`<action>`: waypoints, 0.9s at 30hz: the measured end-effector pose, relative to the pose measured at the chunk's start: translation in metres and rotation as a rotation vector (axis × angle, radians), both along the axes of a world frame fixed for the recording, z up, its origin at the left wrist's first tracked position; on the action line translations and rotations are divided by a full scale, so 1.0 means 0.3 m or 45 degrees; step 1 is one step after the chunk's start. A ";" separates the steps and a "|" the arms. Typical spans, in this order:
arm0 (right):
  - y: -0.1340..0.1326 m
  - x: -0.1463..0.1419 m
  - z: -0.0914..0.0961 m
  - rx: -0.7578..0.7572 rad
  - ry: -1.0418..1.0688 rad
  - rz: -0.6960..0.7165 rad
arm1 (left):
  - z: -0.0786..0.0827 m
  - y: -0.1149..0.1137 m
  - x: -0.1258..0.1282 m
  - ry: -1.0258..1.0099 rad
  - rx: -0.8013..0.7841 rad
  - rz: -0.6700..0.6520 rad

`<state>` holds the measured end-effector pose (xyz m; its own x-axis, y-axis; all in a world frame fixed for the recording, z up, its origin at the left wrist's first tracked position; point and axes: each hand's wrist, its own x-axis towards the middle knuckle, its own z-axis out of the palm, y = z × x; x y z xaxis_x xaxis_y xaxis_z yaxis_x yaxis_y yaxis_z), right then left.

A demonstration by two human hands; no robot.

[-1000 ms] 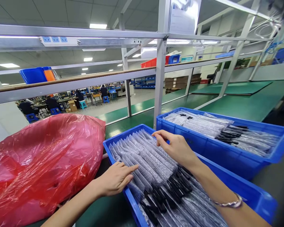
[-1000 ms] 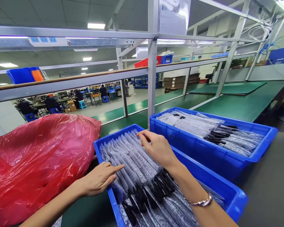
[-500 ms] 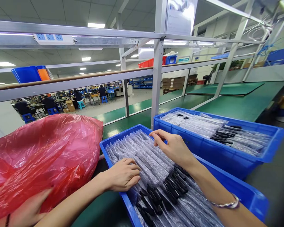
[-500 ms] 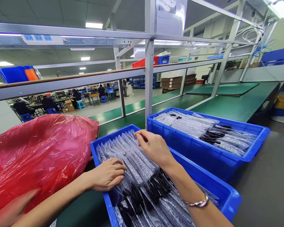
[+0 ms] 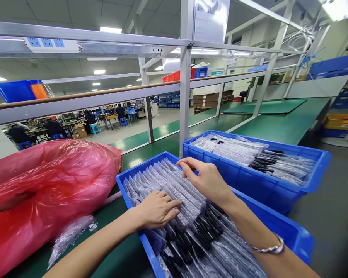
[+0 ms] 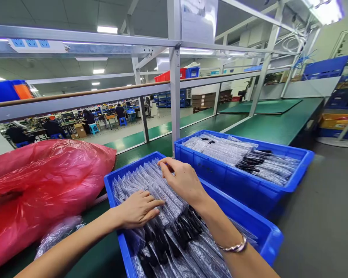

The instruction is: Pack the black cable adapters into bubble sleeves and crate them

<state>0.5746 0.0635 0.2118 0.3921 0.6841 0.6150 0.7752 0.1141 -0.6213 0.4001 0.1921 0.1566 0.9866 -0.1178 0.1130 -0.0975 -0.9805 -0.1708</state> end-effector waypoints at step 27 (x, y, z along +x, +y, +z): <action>-0.001 0.027 0.018 0.098 -0.006 -0.002 | -0.018 0.001 0.264 -0.075 0.078 -0.074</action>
<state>0.5828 0.0633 0.2172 0.3906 0.6342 0.6673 0.7782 0.1597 -0.6073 0.4794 0.1923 0.1513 0.9697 -0.1832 0.1615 -0.1420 -0.9609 -0.2376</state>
